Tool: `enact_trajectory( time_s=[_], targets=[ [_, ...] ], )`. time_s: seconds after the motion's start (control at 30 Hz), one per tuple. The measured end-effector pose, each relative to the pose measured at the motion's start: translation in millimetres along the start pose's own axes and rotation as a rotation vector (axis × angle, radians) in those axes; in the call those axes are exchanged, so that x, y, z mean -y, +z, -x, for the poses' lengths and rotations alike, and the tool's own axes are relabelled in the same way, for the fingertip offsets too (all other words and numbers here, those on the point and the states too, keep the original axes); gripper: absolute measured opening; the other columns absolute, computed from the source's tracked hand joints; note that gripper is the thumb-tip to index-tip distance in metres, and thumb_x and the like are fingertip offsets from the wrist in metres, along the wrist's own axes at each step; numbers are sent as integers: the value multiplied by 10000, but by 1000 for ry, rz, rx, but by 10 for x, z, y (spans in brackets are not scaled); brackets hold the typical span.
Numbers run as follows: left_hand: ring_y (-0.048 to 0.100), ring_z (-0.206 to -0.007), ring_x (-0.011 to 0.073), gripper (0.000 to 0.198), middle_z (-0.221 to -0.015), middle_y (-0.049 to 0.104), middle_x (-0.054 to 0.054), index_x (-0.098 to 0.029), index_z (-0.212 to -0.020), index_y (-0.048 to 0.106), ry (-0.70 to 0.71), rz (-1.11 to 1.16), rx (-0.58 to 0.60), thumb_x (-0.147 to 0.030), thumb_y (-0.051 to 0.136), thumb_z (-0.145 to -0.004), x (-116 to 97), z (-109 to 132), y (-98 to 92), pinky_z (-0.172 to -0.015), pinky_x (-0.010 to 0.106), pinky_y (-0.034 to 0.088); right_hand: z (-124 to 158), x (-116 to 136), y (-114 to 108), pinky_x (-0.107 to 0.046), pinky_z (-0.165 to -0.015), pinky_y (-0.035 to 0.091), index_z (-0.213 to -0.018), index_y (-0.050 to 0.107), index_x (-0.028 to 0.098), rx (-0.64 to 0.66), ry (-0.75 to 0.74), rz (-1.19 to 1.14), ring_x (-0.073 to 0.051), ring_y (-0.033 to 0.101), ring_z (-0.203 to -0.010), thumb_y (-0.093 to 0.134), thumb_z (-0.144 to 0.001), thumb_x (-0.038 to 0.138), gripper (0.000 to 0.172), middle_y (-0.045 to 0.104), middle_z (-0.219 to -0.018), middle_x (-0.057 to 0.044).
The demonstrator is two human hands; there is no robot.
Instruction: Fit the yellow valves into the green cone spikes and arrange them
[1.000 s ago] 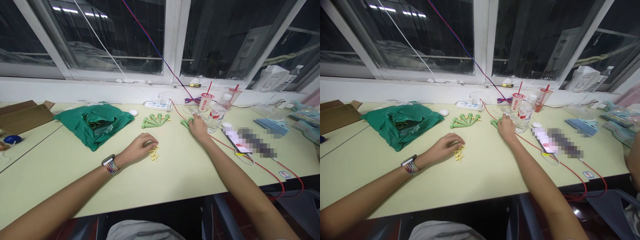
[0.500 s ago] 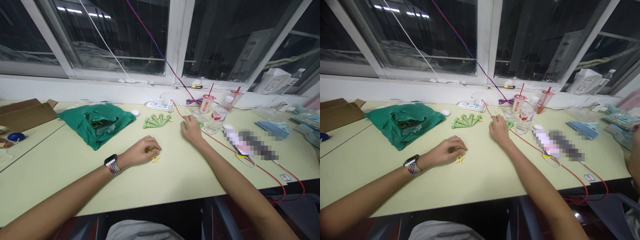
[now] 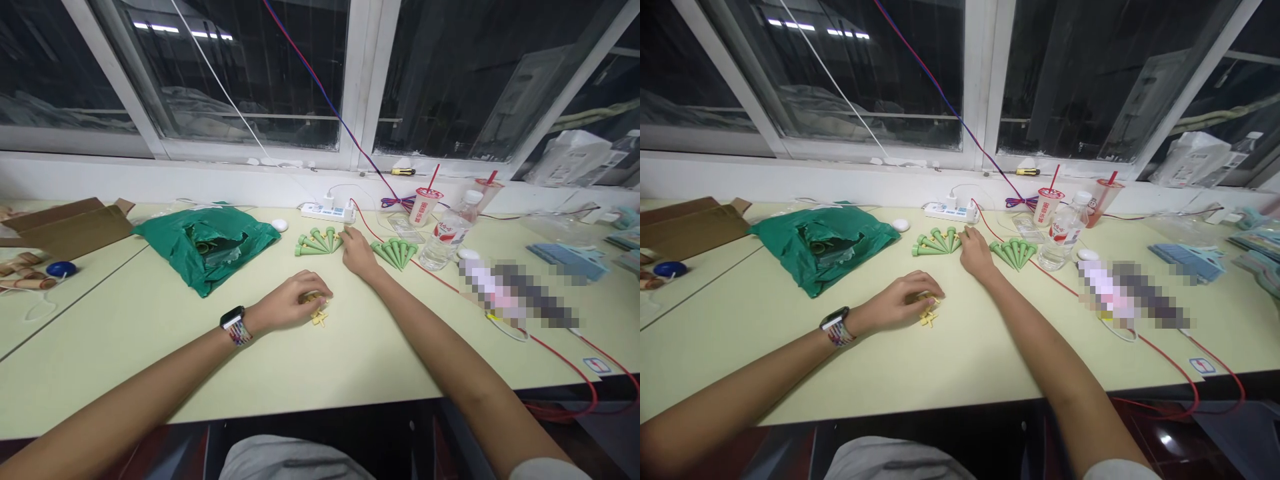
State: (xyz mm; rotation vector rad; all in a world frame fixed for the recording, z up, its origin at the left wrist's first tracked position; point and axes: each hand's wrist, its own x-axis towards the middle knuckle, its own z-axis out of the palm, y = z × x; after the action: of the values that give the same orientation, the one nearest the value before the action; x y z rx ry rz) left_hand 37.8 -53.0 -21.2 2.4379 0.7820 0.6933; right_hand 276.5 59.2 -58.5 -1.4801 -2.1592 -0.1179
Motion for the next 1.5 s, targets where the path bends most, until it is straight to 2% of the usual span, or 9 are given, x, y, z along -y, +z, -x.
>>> enact_trajectory(
  time_s=[0.17, 0.4, 0.6, 0.8, 1.03, 1.13, 1.23, 1.37, 1.5],
  targets=[
    [641, -1124, 244, 239, -1121, 723, 86, -240, -1150, 764, 1, -2, 6, -322, 576, -1028, 11, -1, -1, -1003, 390, 514, 85, 58, -69, -441, -1140, 419, -1241, 717, 86, -29, -2, 65, -328, 465, -1324, 449, -901, 15, 439, 598, -1393, -197],
    [643, -1120, 239, 227, -1118, 727, 80, -240, -1136, 762, 2, -11, 3, -309, 577, -1025, 18, -10, 12, -1000, 383, 515, 125, 92, -128, -411, -1113, 430, -1235, 710, 115, 69, 37, 146, -306, 443, -1360, 454, -870, -18, 465, 517, -1510, -188],
    [633, -1127, 234, 223, -1121, 726, 74, -239, -1129, 755, 7, -18, 10, -303, 564, -1032, 26, -7, 11, -1005, 379, 510, 240, 152, -166, -374, -923, 496, -1111, 711, 135, 86, 86, 182, -290, 571, -1126, 419, -957, 70, 336, 647, -1207, -171],
    [637, -1112, 241, 230, -1106, 727, 77, -240, -1116, 751, 23, -26, 7, -323, 551, -1038, 12, -13, 4, -996, 390, 512, 193, 232, -162, -409, -943, 486, -1340, 590, 130, 10, 161, 153, -325, 588, -1110, 482, -1026, 248, 352, 618, -1235, -196],
    [650, -1094, 249, 235, -1088, 732, 83, -240, -1102, 754, 19, -29, 8, -339, 551, -1036, -21, -19, -13, -975, 389, 523, 109, 237, -197, -408, -933, 494, -1323, 606, 101, 42, 242, 79, -323, 625, -1077, 412, -982, 95, 393, 656, -1193, -224],
    [668, -1078, 249, 238, -1112, 728, 89, -234, -1122, 745, -24, -9, -1, -358, 565, -1029, -26, -16, -22, -954, 382, 536, 137, 223, -292, -383, -918, 499, -1388, 600, 113, -84, 248, -107, -291, 643, -1039, 445, -976, 139, 440, 677, -1158, -183],
    [683, -1092, 246, 262, -1174, 724, 86, -231, -1181, 697, -96, 74, -75, -406, 584, -1022, -9, -16, -22, -959, 375, 543, 233, 291, -366, -351, -841, 512, -1381, 626, 117, -181, 259, -497, -224, 651, -857, 518, -953, 231, 455, 690, -932, -82],
    [690, -1030, 221, 266, -1097, 723, 60, -220, -1136, 627, -208, 139, -264, -459, 600, -1021, 41, -29, -9, -918, 354, 544, 464, 529, -364, -296, -694, 497, -1321, 656, 127, -57, 255, -1113, -154, 616, -686, 658, -879, 387, 513, 639, -763, 14],
    [711, -977, 207, 298, -1017, 718, 44, -215, -1102, 590, -282, 250, -403, -490, 640, -998, 106, -44, 1, -877, 339, 555, 599, 730, -341, -296, -692, 505, -1283, 669, 144, 93, 252, -1351, -136, 617, -675, 745, -805, 367, 533, 657, -753, 26]
  ],
)
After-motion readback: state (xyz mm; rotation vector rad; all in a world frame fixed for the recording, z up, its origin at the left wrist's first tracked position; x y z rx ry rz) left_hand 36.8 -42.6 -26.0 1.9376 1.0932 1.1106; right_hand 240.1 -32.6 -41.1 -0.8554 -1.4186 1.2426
